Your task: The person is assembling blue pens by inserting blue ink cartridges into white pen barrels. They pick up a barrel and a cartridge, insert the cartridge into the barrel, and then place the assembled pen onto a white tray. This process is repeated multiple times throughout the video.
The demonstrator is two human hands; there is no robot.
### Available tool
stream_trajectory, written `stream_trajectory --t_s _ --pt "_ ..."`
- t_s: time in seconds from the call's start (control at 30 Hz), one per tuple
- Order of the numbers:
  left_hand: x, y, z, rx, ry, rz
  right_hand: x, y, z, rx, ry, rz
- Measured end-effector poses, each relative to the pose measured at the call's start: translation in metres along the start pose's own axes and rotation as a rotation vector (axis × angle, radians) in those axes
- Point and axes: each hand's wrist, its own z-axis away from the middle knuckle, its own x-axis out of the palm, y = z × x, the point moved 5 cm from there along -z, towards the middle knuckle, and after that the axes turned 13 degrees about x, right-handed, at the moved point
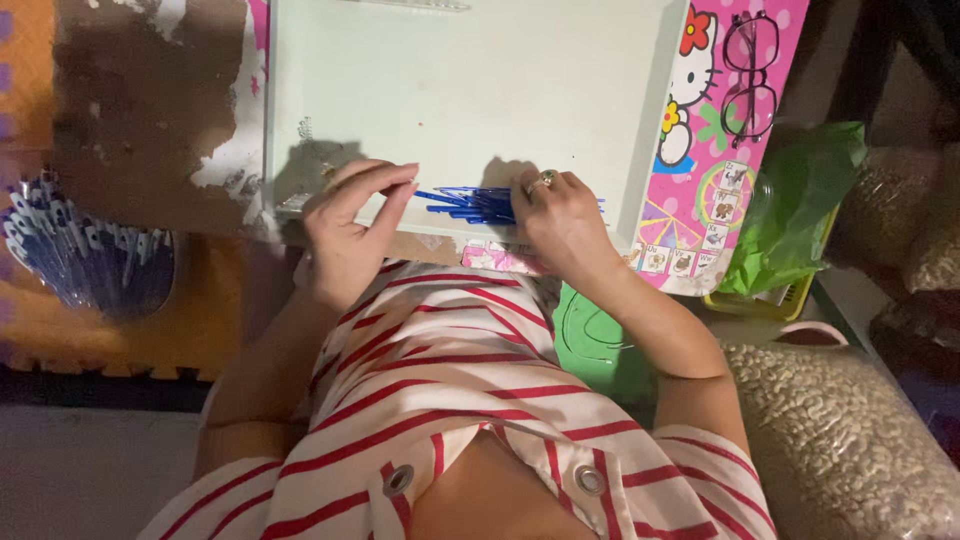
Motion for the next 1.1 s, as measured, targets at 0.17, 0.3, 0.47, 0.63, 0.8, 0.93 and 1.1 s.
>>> stream_trajectory --t_s 0.17,0.3,0.47,0.63,0.8,0.93,1.1 --pt "0.011 -0.005 0.013 -0.128 0.044 0.122 0.008 0.001 0.000 -0.040 0.007 0.015" --pt "0.014 -0.007 0.019 -0.283 0.062 0.259 -0.002 0.022 -0.011 0.083 0.054 -0.131" --pt "0.031 0.003 0.026 -0.397 0.079 0.500 -0.019 0.033 0.024 0.466 0.014 -1.163" --pt "0.049 0.012 0.027 -0.525 0.140 0.702 -0.035 0.007 0.026 0.403 0.173 -1.336" --pt "0.053 0.013 0.031 -0.520 0.089 0.709 -0.023 0.022 0.050 0.397 0.272 -1.798" --pt "0.056 0.031 0.018 -0.432 0.044 0.849 0.004 0.011 0.069 0.298 0.429 -2.183" --pt "0.045 0.061 -0.001 -0.220 0.001 0.761 -0.038 0.039 0.075 0.552 0.749 -2.100"
